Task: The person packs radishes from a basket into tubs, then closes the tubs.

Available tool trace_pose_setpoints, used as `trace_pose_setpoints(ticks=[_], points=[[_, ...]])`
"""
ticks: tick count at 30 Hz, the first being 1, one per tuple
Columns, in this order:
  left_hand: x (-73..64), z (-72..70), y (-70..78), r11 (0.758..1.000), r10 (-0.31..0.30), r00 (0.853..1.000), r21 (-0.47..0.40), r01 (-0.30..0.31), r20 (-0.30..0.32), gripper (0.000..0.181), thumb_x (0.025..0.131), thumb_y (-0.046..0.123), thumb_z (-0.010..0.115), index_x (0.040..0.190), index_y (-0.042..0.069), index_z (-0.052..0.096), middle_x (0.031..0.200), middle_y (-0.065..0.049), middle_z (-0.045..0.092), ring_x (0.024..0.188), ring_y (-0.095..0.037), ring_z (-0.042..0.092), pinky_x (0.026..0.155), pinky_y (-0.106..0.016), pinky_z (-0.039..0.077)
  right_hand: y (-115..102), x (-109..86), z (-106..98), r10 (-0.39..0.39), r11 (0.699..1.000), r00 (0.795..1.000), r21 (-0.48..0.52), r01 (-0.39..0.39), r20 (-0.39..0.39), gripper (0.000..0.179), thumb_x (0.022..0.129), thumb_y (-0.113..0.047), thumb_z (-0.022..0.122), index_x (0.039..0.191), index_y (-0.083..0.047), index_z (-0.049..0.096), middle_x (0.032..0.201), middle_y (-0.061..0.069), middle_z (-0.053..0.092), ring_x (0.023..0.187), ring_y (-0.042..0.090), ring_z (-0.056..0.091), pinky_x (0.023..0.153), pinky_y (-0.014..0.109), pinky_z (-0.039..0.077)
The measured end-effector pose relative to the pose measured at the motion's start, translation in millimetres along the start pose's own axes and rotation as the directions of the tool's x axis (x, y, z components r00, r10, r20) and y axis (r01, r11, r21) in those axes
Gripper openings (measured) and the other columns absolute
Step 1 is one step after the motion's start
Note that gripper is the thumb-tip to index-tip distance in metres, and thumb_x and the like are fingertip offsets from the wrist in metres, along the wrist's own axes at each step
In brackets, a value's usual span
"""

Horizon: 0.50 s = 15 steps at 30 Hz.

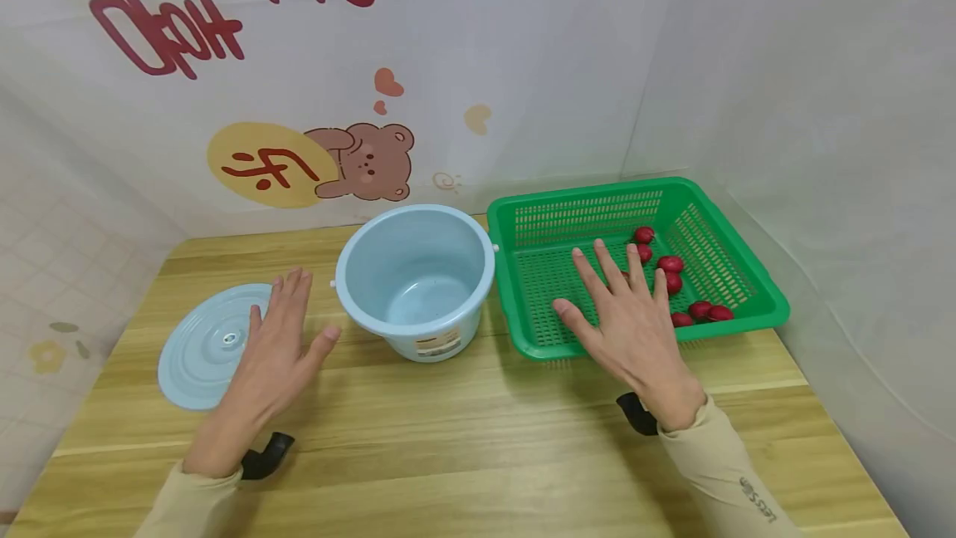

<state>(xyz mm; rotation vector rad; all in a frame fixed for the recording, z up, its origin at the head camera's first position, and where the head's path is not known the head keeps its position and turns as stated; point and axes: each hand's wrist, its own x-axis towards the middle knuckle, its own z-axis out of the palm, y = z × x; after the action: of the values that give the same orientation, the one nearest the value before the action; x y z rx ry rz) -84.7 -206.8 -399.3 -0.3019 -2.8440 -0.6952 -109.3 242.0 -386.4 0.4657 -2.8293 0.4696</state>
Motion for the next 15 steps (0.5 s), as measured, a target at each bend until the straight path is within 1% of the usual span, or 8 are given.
trace_pose_setpoints(ticks=[4,9,13,15], points=[[4.3,2.1,7.7,0.999,0.018,0.999,-0.046,-0.02,-0.03,0.084,0.104,0.054,0.049,0.166,0.007,0.016,0.172,-0.016,0.012,0.158,-0.038,0.004,0.118,-0.075,0.006,-2,-0.8,1,0.01,1.0,1.0,0.012,-0.01,0.001,0.074,0.104,-0.056,0.049,0.166,-0.022,0.027,0.172,0.01,0.018,0.157,0.045,0.003,0.117,0.077,0.002],[10.5,4.4,17.8,0.995,0.054,0.996,-0.078,-0.06,-0.074,0.082,0.104,0.054,0.048,0.165,0.006,0.02,0.172,-0.014,0.017,0.158,-0.036,0.009,0.119,-0.073,0.009,-4,-1.1,3,0.019,0.999,1.0,0.026,-0.019,0.003,0.074,0.104,-0.056,0.049,0.166,-0.022,0.026,0.172,0.008,0.017,0.157,0.044,0.002,0.117,0.076,0.001],[17.2,5.2,25.7,0.994,0.071,0.994,-0.075,-0.078,-0.085,0.082,0.104,0.056,0.047,0.166,0.008,0.021,0.172,-0.013,0.018,0.159,-0.034,0.01,0.12,-0.072,0.011,-5,-1.1,5,0.021,0.999,1.0,0.027,-0.021,0.007,0.074,0.104,-0.056,0.049,0.166,-0.023,0.025,0.172,0.009,0.017,0.156,0.047,0.004,0.117,0.077,0.003],[20.3,5.0,29.4,0.994,0.069,0.994,-0.075,-0.075,-0.082,0.083,0.104,0.056,0.047,0.166,0.008,0.02,0.171,-0.013,0.019,0.159,-0.033,0.009,0.12,-0.072,0.011,-6,-0.9,6,0.019,0.999,1.0,0.03,-0.02,0.009,0.074,0.104,-0.056,0.05,0.166,-0.023,0.026,0.172,0.01,0.019,0.156,0.047,0.005,0.116,0.077,0.005]])
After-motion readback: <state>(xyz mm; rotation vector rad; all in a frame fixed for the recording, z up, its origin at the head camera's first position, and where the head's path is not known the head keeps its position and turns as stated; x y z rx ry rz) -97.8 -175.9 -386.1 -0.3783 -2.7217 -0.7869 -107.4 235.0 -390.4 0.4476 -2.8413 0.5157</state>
